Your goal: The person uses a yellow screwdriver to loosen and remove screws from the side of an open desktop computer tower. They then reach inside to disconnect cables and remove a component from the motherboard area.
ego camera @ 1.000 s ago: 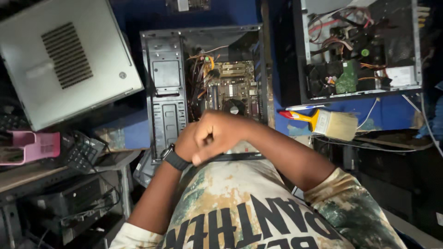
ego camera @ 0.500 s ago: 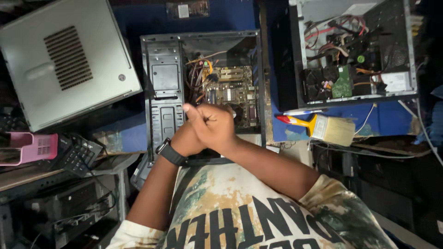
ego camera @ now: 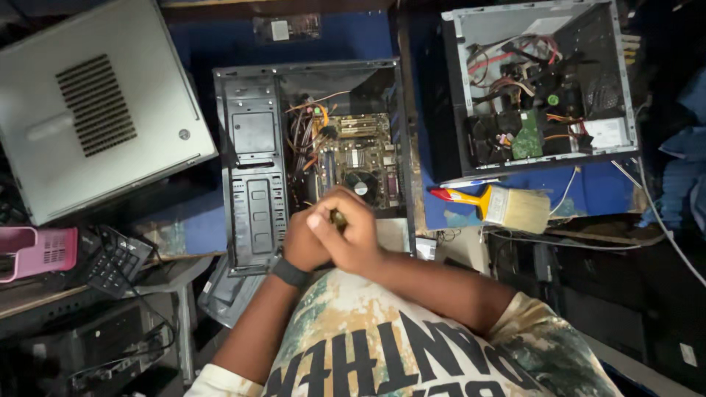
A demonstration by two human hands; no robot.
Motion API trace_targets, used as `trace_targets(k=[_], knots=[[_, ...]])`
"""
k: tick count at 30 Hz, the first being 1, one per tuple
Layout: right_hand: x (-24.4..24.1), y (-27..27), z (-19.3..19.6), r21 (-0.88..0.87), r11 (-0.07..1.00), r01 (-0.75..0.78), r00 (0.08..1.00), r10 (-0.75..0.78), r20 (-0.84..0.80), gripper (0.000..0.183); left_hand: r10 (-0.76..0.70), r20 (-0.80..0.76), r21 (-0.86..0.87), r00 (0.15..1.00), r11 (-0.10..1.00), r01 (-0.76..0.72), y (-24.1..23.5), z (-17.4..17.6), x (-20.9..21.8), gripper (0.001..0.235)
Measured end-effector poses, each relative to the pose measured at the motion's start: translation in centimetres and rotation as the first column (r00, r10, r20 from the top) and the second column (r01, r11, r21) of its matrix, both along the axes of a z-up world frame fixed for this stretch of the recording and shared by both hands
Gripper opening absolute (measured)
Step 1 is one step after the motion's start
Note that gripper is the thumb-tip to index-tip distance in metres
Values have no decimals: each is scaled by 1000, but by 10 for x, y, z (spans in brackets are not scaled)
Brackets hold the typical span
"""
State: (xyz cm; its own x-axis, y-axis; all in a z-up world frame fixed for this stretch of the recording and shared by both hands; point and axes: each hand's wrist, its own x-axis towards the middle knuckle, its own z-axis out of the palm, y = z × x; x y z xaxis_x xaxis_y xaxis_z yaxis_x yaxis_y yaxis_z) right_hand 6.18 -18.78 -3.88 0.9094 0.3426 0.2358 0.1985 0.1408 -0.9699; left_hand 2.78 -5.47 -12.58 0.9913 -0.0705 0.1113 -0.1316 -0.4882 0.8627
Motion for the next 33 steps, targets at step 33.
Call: trace_targets(k=[33], knots=[[30,-4,14,-102,925,-366,929,357,-99,27,387,-41,-15,921,922,-388,-1,20,-11,20]])
